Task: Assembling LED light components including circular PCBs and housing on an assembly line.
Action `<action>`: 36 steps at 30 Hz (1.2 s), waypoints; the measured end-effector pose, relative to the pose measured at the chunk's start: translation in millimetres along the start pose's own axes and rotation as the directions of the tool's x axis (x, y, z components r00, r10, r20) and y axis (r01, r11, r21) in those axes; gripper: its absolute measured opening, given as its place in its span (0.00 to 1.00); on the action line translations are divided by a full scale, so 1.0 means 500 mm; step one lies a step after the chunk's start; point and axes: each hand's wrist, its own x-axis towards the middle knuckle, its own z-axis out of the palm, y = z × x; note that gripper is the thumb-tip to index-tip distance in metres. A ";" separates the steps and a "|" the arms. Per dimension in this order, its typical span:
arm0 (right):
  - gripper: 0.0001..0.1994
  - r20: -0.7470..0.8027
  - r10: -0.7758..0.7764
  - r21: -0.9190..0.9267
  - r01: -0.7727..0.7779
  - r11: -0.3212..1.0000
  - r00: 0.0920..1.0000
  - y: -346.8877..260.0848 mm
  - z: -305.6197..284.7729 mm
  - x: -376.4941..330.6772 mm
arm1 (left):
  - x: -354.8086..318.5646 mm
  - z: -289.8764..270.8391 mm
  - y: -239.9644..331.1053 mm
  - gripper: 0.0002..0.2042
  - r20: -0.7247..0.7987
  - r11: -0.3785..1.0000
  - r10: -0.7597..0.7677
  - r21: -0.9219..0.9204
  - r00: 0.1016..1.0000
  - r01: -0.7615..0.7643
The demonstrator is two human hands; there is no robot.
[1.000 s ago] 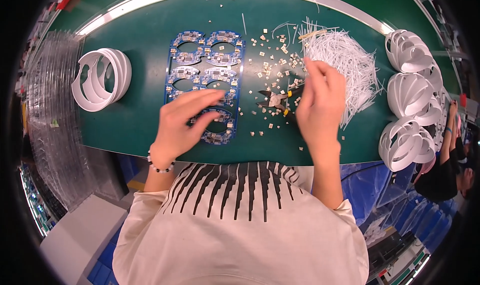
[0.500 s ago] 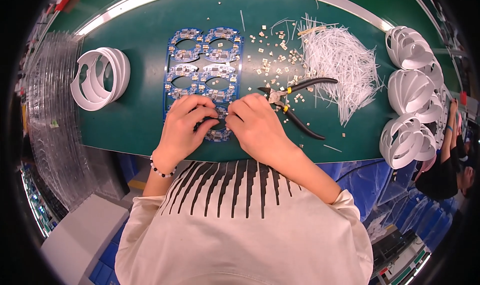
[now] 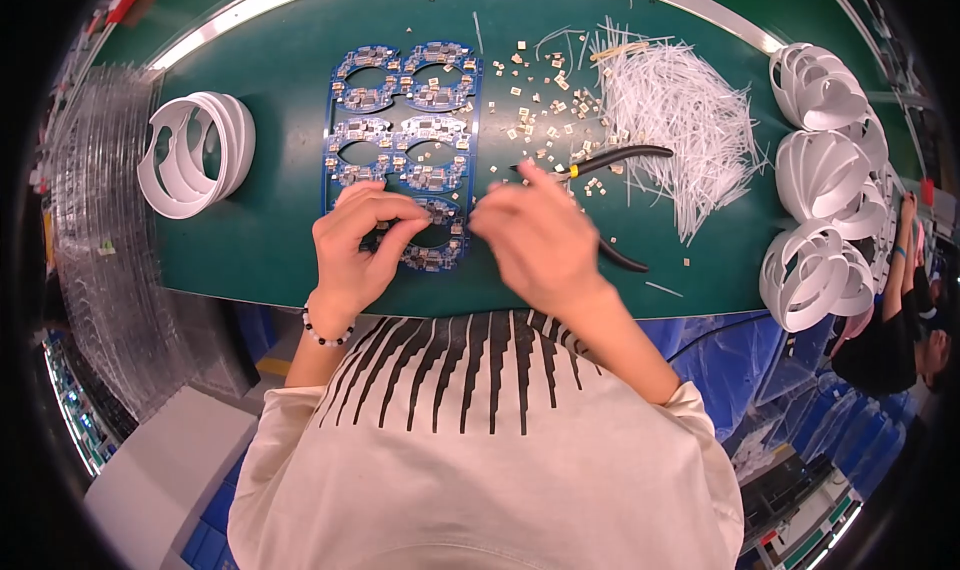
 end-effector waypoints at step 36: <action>0.07 -0.096 0.173 -0.073 -0.180 0.981 0.980 0.018 -0.046 -0.011 | -0.048 -0.122 -0.013 0.09 0.010 0.978 -0.089 0.190 0.996 0.085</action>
